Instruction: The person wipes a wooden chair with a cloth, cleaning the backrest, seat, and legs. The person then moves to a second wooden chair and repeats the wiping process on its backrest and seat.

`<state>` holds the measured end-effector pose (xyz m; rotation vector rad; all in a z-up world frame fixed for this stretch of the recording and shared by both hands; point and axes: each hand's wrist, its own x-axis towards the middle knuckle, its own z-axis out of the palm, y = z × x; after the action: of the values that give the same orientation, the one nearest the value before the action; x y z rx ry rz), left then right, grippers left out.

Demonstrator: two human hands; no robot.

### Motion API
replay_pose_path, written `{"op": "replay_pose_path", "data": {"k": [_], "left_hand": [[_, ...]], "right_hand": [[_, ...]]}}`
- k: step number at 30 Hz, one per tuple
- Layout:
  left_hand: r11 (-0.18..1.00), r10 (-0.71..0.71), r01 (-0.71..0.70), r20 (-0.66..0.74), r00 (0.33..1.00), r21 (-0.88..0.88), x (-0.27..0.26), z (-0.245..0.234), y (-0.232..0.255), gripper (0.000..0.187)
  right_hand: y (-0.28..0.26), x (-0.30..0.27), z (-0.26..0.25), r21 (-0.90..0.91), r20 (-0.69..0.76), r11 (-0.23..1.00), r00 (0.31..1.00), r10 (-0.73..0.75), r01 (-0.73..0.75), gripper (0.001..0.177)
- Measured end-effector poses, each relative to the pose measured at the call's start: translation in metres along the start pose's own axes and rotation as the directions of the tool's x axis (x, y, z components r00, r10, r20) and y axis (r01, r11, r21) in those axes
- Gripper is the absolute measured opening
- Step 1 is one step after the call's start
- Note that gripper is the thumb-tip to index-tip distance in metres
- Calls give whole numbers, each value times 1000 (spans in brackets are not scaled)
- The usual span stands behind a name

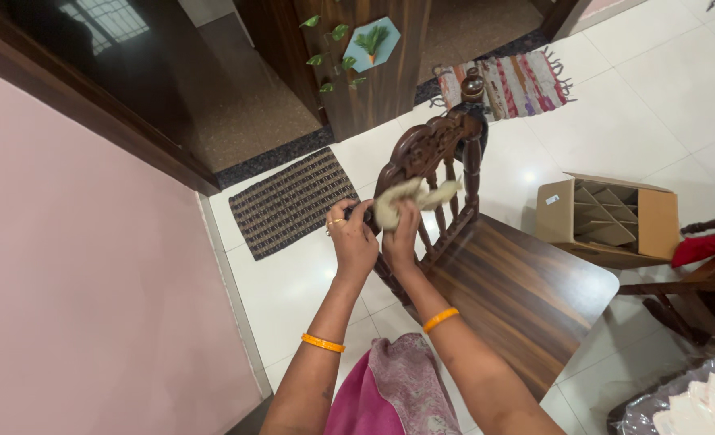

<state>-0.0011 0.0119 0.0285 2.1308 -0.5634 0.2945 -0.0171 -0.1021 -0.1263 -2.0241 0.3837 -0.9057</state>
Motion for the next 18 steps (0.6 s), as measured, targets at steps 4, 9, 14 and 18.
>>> {"op": "replay_pose_path", "data": {"k": [4, 9, 14, 18], "left_hand": [[1000, -26, 26, 23, 999, -4, 4, 0, -5, 50], [999, -39, 39, 11, 999, 19, 1, -1, -4, 47], [999, -30, 31, -15, 999, 31, -8, 1, -1, 46], [997, -65, 66, -28, 997, 38, -9, 5, -2, 47]], "right_hand": [[38, -9, -42, -62, 61, 982, 981, 182, -178, 36], [19, 93, -73, -68, -205, 870, 861, 466, -488, 39], [0, 174, -63, -263, 7, 943, 977, -211, 206, 57], [46, 177, -54, -157, -181, 964, 953, -243, 216, 50]]}}
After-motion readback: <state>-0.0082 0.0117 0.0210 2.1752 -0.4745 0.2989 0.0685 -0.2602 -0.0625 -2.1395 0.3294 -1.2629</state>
